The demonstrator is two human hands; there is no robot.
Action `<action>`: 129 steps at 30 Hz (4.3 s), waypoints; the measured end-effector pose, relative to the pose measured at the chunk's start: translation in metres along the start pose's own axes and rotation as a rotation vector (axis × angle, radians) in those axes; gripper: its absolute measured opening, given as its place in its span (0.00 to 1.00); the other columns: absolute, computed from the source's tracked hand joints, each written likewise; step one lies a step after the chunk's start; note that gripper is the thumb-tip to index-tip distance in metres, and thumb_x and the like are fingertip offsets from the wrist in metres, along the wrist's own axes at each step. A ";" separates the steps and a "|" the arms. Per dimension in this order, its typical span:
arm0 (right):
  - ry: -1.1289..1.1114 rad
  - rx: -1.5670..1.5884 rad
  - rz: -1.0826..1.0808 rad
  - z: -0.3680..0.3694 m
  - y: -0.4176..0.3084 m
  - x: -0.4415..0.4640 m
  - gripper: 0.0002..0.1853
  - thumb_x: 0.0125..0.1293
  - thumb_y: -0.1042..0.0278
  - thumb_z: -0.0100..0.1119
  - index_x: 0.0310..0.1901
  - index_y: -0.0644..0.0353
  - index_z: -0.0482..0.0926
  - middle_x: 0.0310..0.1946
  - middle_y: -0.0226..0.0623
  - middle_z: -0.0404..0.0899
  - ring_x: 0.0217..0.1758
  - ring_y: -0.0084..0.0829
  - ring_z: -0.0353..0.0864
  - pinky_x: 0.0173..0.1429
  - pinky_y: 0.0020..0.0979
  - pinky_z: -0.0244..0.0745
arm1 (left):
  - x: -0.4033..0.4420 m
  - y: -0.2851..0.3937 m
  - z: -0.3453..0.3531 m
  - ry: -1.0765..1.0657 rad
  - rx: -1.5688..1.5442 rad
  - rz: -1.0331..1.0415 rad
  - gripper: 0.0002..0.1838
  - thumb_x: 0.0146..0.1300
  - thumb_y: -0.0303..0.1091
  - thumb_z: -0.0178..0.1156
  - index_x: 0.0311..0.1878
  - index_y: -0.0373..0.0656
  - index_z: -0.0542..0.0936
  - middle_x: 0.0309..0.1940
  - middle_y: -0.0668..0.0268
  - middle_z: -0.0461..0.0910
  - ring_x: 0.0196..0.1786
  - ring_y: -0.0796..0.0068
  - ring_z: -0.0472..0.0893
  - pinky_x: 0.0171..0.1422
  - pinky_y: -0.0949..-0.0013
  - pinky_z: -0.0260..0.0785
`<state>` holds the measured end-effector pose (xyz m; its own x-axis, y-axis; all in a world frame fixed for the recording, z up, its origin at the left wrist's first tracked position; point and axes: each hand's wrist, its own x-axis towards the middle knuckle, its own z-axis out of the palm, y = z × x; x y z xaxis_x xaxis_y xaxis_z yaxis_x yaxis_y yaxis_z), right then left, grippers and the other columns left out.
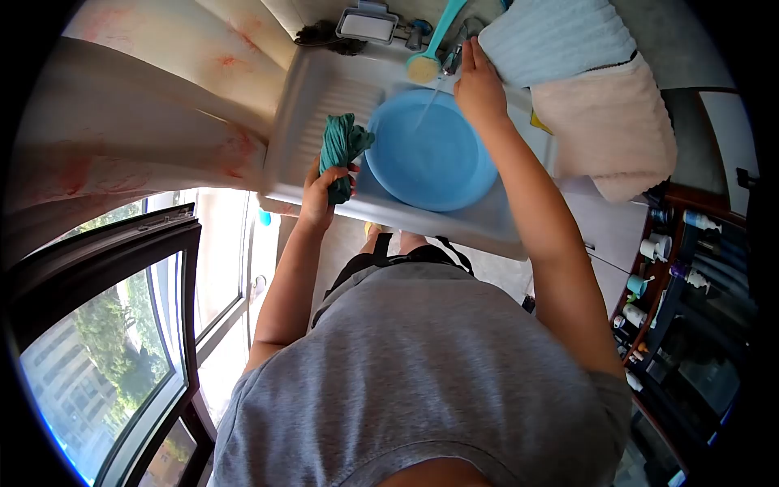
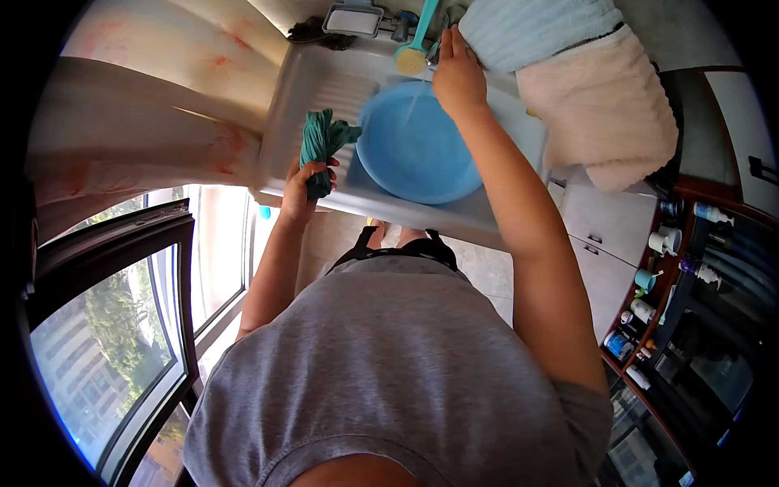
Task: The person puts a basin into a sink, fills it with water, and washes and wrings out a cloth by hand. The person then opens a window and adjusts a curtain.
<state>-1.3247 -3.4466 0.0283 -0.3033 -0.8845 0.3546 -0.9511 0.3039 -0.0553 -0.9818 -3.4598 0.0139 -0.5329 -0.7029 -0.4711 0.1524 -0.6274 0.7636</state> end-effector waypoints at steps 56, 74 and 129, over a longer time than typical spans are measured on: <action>-0.699 2.124 -0.204 -0.288 -0.190 -0.142 0.16 0.67 0.64 0.57 0.54 0.57 0.76 0.43 0.42 0.82 0.41 0.26 0.76 0.42 0.26 0.72 | -0.164 -0.044 0.120 -0.420 -0.264 -0.022 0.15 0.66 0.33 0.60 0.53 0.39 0.78 0.48 0.60 0.84 0.45 0.68 0.85 0.51 0.65 0.80; -1.531 1.325 -0.187 -0.206 -0.117 -0.387 0.21 0.67 0.68 0.59 0.61 0.60 0.74 0.49 0.36 0.82 0.48 0.27 0.82 0.52 0.28 0.76 | -0.421 -0.187 0.076 0.825 1.301 -0.023 0.12 0.60 0.39 0.61 0.43 0.43 0.81 0.37 0.53 0.84 0.43 0.50 0.84 0.47 0.52 0.75; -2.167 1.975 -0.603 -0.444 -0.411 -0.696 0.29 0.69 0.47 0.60 0.57 0.67 0.75 0.51 0.44 0.81 0.55 0.38 0.82 0.63 0.42 0.75 | -0.946 -0.388 0.023 0.990 -0.564 1.041 0.27 0.62 0.47 0.69 0.57 0.38 0.77 0.44 0.66 0.84 0.42 0.75 0.85 0.52 0.68 0.78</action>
<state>-0.6966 -2.7985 0.2188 0.9785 -0.1328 0.1579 0.2056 0.6931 -0.6909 -0.5559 -2.5443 0.1733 0.7172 -0.6861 -0.1223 0.4999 0.3842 0.7762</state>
